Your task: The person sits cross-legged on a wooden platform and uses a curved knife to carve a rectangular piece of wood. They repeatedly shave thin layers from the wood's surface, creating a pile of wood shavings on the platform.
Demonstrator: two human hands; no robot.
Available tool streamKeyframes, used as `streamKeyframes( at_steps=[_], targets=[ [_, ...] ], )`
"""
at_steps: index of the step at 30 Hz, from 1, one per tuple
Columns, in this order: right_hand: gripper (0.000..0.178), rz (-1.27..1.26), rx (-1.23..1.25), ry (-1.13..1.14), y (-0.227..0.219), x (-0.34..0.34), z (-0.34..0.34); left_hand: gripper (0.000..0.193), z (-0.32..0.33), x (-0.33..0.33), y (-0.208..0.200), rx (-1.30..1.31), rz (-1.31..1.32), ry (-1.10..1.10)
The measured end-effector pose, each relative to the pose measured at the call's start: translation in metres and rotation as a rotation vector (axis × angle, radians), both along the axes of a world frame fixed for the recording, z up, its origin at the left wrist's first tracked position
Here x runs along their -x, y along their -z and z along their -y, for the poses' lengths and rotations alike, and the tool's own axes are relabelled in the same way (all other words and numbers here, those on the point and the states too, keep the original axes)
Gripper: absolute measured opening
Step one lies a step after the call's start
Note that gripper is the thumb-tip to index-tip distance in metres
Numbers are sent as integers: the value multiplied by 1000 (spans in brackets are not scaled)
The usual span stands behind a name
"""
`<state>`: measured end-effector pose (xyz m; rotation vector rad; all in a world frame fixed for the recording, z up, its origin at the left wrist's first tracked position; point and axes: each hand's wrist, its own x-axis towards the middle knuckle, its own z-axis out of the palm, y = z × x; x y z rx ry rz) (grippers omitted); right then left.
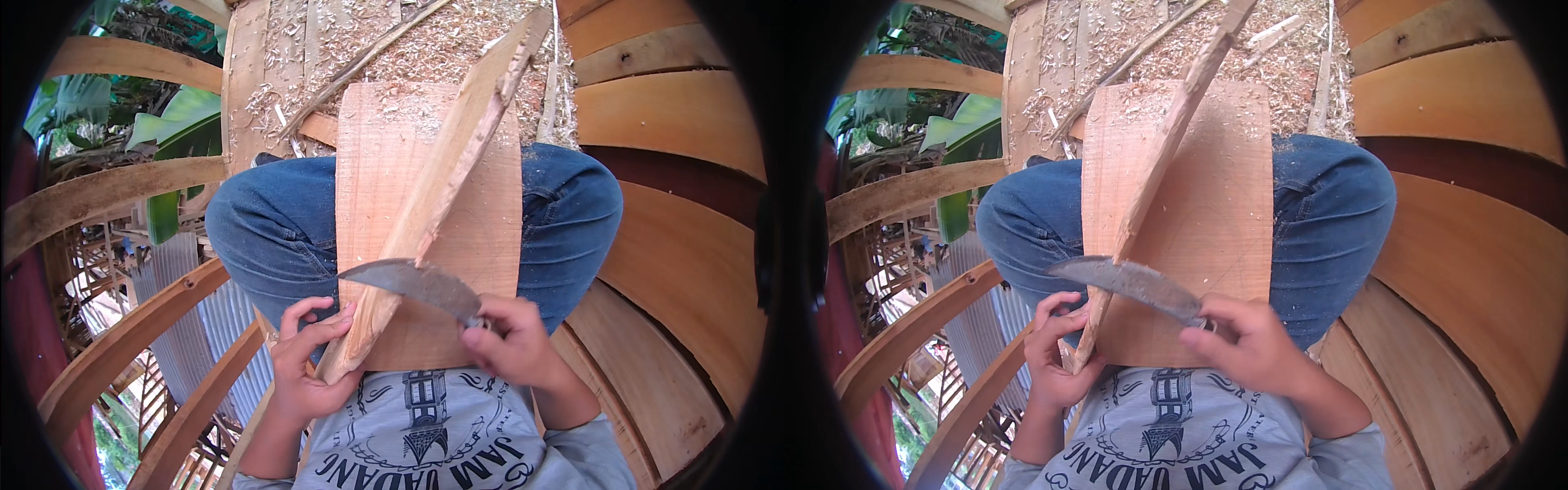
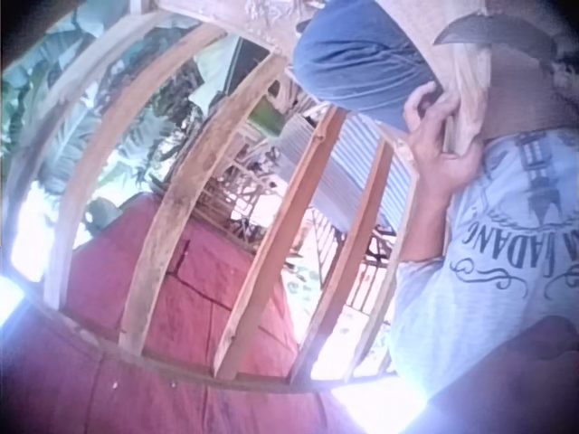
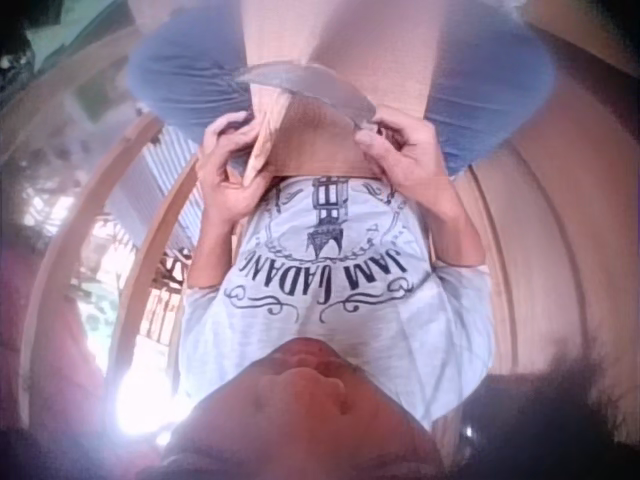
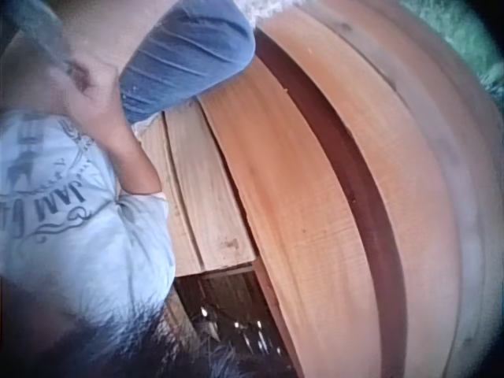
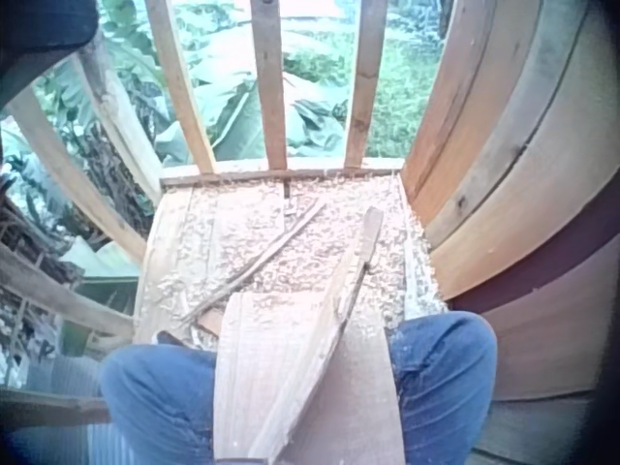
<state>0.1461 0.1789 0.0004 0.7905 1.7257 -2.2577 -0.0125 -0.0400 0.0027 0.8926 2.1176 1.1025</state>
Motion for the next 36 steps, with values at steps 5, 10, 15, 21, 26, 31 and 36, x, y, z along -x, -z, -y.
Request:
streamKeyframes(
  at_steps=[5, 10, 15, 21, 26, 31, 36],
  targets=[
    [16, -113, -381, 264, 12, -3, 22, 50, -7, 2, -2, 25, 14, 13],
    [18, 31, -173, 700, 13, -1, -3, 50, 0, 0, 2, 13, -17, 19],
    [15, -215, -225, 128, -3, 1, -4, 51, -3, 5, -1, 13, -28, 48],
    [16, 27, -30, 170, 7, 6, 4, 49, -5, 0, -2, 33, 0, -2],
    [15, -144, -570, 288, 19, 7, 13, 49, -6, 0, 0, 28, -2, 7],
    [15, -53, -349, 430, 17, -8, -8, 50, -3, 0, 0, 14, -19, 16],
    [17, -174, -57, -163, 1, 8, -3, 50, -6, 5, -3, 19, -27, 41]
  ],
)
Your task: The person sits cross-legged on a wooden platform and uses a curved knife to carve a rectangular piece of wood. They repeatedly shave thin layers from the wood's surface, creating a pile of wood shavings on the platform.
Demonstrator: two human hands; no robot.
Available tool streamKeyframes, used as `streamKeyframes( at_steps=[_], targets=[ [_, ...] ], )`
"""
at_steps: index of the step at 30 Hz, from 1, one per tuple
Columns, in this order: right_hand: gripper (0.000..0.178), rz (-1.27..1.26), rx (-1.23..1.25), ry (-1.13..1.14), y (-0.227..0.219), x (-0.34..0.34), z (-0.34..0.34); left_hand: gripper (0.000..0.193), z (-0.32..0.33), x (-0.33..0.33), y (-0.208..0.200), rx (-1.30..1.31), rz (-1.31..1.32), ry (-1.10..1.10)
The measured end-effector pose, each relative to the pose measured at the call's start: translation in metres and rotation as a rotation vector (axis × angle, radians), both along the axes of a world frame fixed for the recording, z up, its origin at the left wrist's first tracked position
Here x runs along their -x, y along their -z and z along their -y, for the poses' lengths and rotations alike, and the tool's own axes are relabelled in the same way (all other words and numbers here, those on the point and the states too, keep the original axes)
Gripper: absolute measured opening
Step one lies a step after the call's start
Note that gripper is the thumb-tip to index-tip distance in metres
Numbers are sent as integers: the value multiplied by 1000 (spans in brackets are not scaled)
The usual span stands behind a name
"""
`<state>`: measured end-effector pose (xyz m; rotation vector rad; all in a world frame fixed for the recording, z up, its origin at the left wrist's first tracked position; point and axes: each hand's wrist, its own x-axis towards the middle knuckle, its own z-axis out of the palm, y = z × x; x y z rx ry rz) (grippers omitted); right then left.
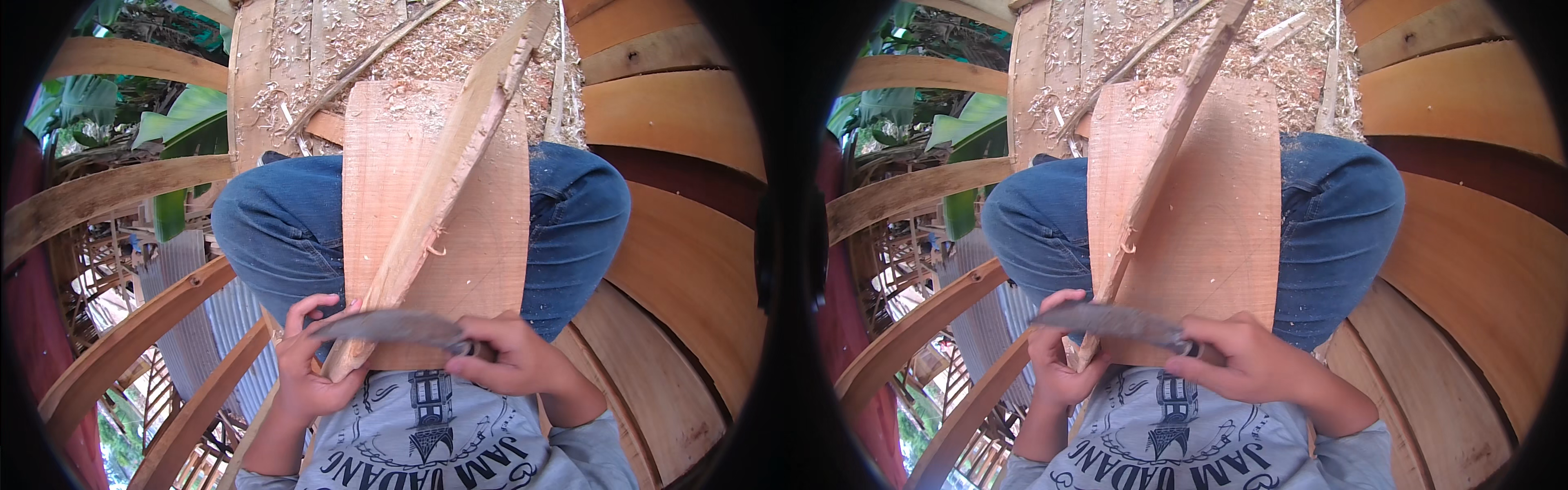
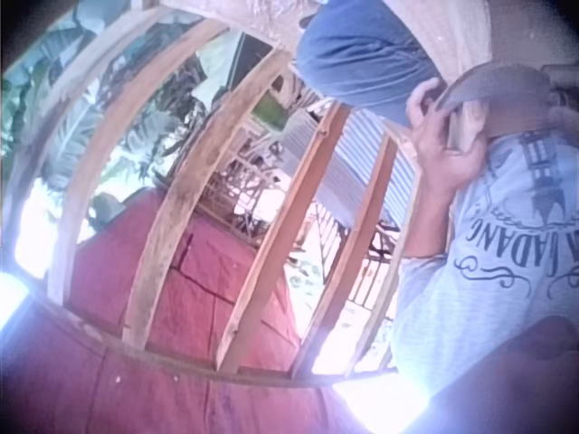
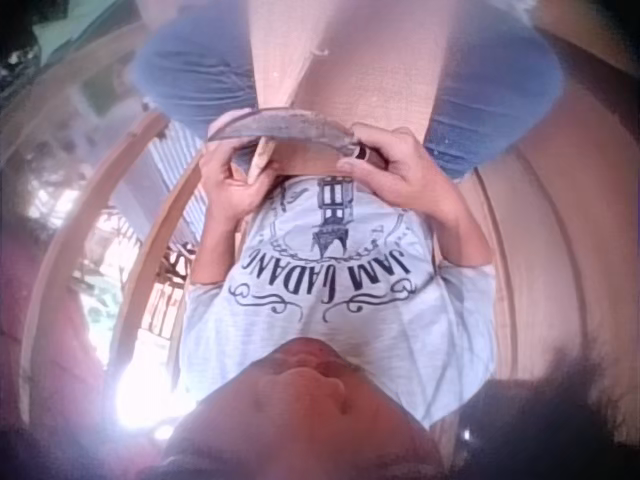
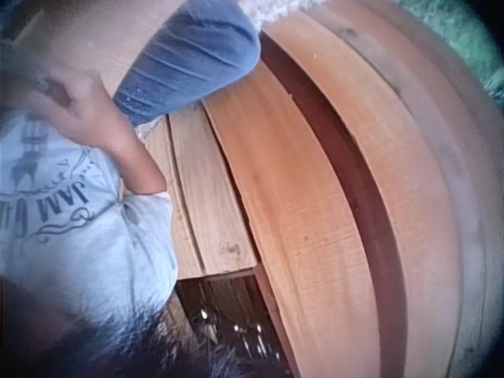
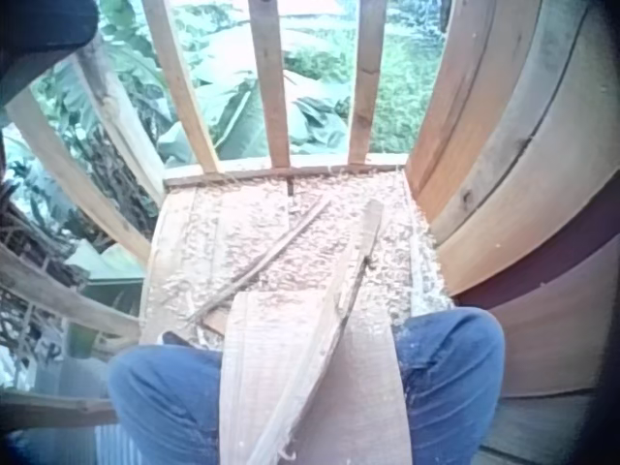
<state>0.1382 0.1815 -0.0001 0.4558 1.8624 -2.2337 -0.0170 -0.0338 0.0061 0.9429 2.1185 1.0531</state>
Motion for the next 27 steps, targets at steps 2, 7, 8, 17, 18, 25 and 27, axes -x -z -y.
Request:
streamKeyframes(
  at_steps=[2, 7, 8, 17, 18, 25, 27],
  targets=[
    [18, 71, 65, -107, -2, 5, -5, 50, -2, -4, -4, 35, 45, -47],
    [18, 13, -73, 87, 6, 0, 1, 53, -1, -3, 0, 49, 17, -4],
    [18, 7, -70, 84, 6, 1, 0, 53, -3, -4, -3, 62, 30, -22],
    [16, -88, -8, -20, 7, -3, -12, 49, 2, -1, 4, -4, 3, -4],
    [16, -123, -32, -4, 9, -3, -12, 49, 2, 0, 3, 2, 2, 5],
    [15, 35, 98, 166, 9, 0, -6, 49, 5, -2, 2, 24, 21, -7],
    [16, 111, 55, 217, 14, -3, -12, 49, 1, -1, 3, -9, -15, 7]
  ],
)
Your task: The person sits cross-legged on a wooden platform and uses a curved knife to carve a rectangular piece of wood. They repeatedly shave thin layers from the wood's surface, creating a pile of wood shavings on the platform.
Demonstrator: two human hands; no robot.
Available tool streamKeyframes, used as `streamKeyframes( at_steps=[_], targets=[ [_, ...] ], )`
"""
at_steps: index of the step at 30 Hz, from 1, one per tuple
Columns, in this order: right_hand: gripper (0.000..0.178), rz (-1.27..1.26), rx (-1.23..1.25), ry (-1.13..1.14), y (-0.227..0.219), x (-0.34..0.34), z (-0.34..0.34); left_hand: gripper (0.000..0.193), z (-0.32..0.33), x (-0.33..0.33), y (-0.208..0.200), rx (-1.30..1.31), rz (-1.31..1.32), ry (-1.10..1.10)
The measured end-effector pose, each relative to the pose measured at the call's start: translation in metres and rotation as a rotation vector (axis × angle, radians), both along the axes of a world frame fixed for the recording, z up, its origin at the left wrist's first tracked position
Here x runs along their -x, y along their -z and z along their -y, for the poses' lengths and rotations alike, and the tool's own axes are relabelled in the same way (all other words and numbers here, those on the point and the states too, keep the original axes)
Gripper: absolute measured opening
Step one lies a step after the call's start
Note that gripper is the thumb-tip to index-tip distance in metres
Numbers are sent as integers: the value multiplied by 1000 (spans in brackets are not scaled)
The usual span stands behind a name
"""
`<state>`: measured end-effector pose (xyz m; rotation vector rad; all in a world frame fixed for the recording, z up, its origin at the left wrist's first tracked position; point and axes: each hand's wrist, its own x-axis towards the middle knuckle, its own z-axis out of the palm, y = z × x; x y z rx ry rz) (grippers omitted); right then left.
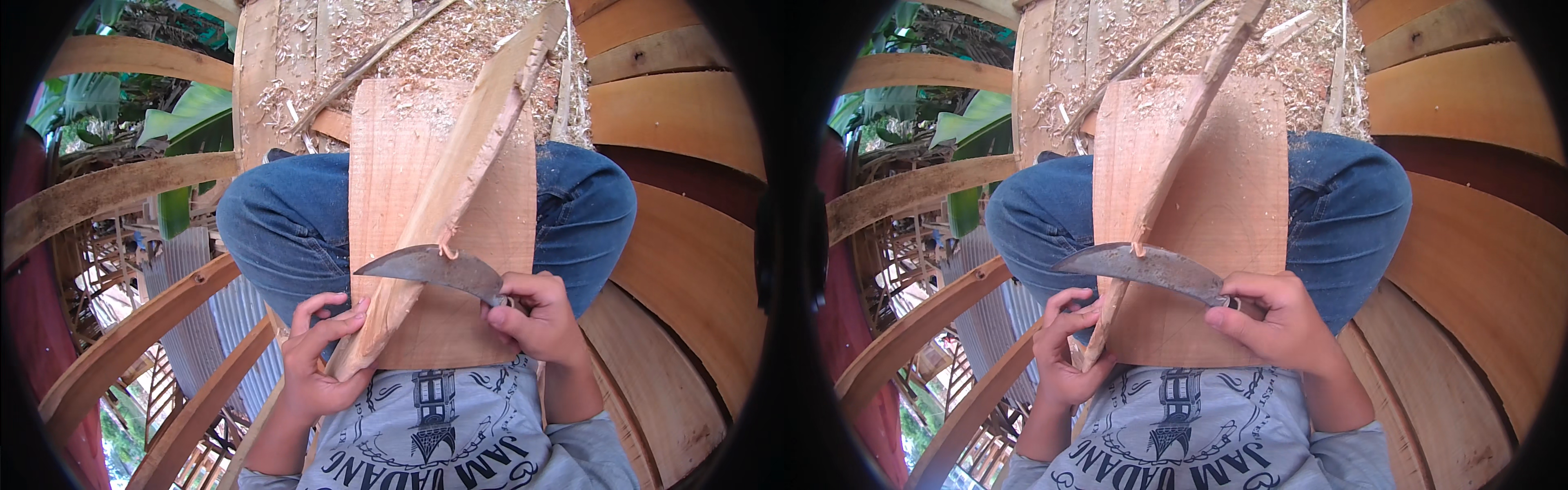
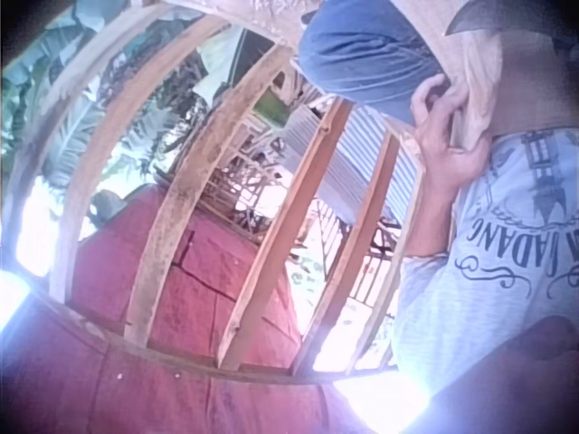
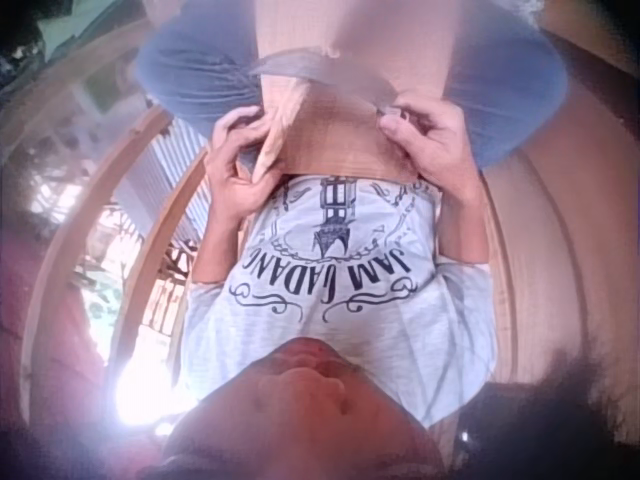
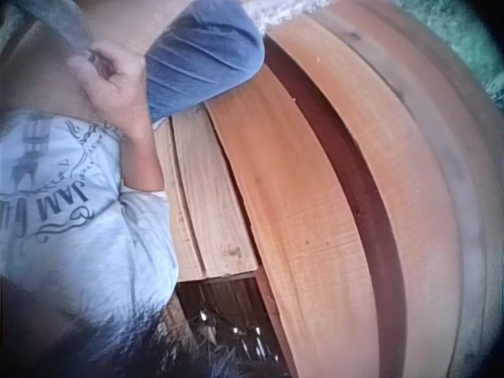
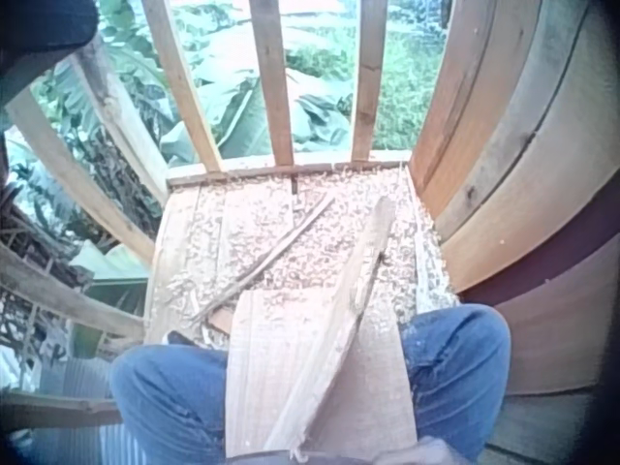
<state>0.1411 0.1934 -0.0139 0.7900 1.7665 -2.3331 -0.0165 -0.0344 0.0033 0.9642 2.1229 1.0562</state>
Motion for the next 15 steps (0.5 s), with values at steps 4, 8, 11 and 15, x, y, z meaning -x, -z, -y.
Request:
streamKeyframes(
  at_steps=[4, 8, 11, 15],
  targets=[
    [16, -57, -5, -183, -6, 4, 6, 49, 2, 0, 0, 15, 22, -7],
    [15, -10, -5, 81, 4, 3, -1, 49, 0, 0, 0, 9, 13, -2],
    [15, -13, -43, -138, -9, 6, -3, 48, 7, 1, 1, 19, 37, -13],
    [17, 60, -28, 44, 1, 0, 2, 48, -3, 1, -3, 12, 18, -12]
  ],
)
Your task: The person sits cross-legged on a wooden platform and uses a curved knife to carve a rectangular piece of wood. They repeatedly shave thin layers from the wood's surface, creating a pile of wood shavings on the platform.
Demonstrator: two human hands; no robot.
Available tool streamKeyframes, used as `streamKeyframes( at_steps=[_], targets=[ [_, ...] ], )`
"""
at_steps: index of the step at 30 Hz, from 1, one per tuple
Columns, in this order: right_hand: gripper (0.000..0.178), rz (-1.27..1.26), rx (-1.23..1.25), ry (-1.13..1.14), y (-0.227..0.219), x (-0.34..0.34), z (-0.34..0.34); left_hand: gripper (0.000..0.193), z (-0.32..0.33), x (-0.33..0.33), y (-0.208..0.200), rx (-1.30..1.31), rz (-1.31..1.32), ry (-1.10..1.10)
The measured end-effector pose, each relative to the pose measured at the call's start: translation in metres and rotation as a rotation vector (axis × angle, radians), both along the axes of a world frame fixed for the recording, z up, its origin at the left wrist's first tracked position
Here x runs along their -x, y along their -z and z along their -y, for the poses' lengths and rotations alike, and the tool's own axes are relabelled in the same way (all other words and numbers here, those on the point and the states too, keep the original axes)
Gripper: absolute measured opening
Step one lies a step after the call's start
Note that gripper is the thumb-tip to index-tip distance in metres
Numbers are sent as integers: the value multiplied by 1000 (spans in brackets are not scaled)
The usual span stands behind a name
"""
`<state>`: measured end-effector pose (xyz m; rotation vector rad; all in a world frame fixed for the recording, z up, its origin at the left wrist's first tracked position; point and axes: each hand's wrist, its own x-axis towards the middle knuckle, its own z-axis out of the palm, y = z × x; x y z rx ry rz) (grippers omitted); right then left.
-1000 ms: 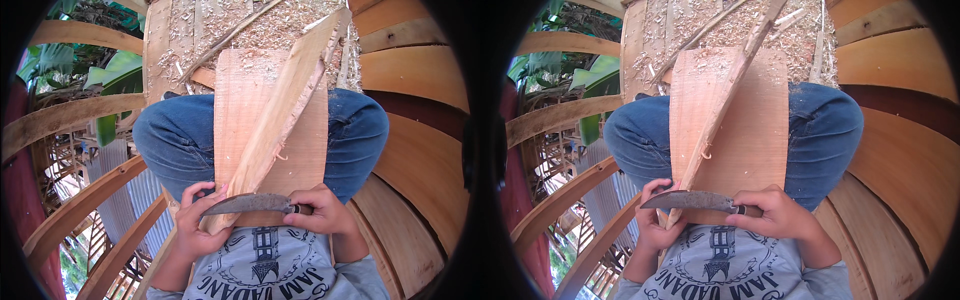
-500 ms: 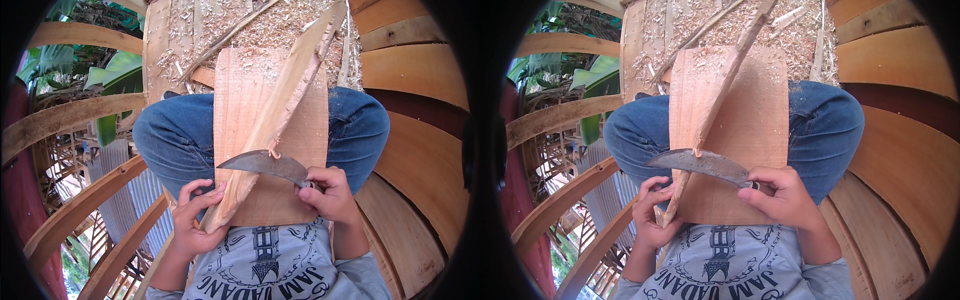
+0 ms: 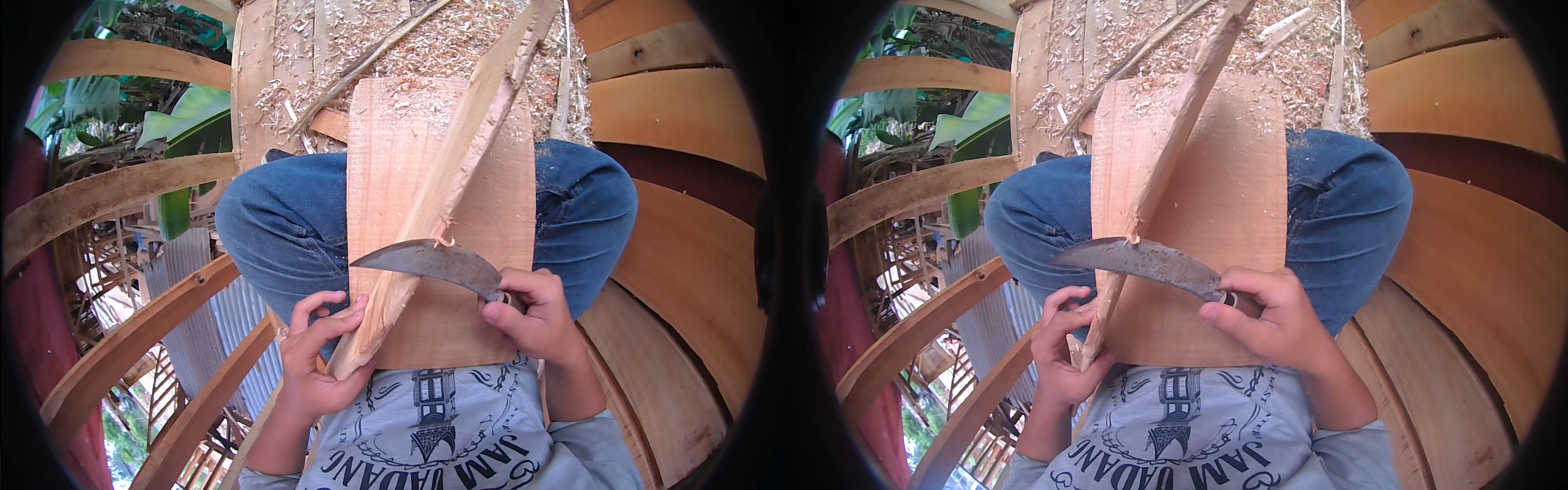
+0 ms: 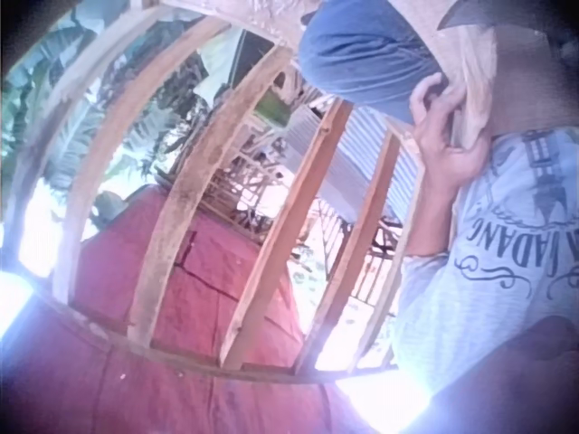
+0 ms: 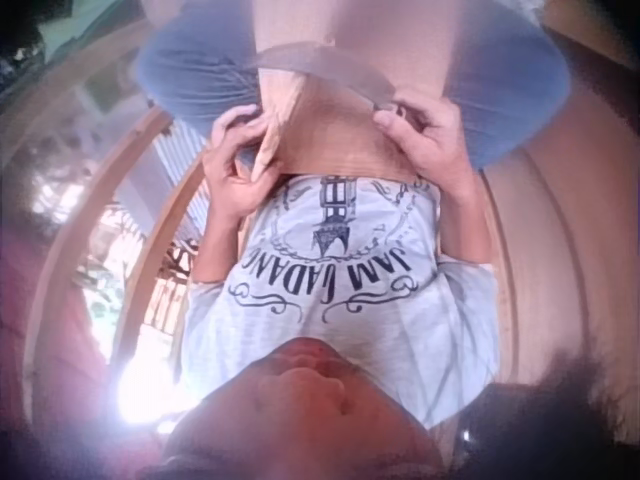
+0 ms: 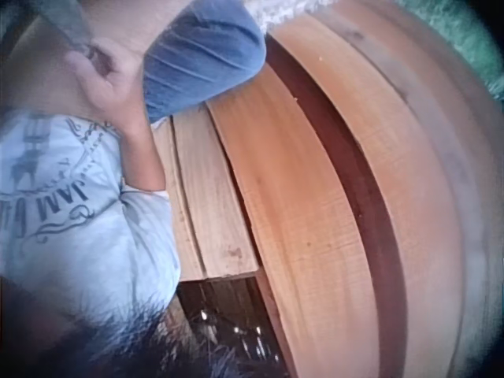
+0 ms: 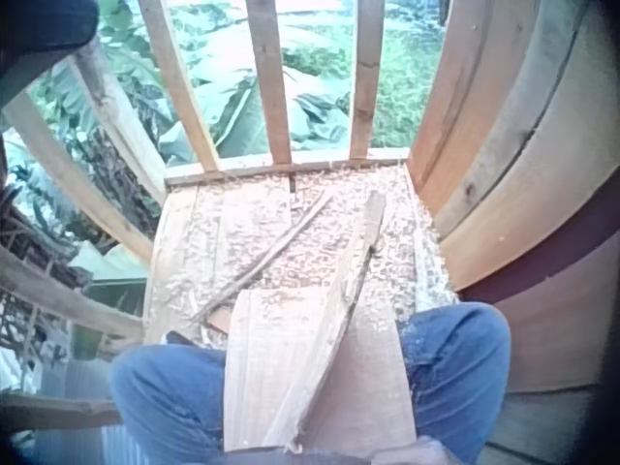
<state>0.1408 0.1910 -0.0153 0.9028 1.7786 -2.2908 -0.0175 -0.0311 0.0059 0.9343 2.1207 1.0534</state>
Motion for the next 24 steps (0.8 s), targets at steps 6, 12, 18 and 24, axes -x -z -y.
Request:
streamKeyframes(
  at_steps=[6, 12, 18, 24],
  targets=[
    [17, -47, -123, -18, -6, 7, -1, 48, 4, 2, 2, 3, 20, -1],
    [16, -67, 43, -30, -6, 4, 5, 49, 2, 1, 1, -12, 35, -24],
    [16, 54, 244, 94, -11, 7, 2, 50, 3, 3, 0, 14, 6, 14],
    [13, -103, -328, 96, 5, 5, 20, 51, 2, 5, 1, 11, 13, 20]
  ],
)
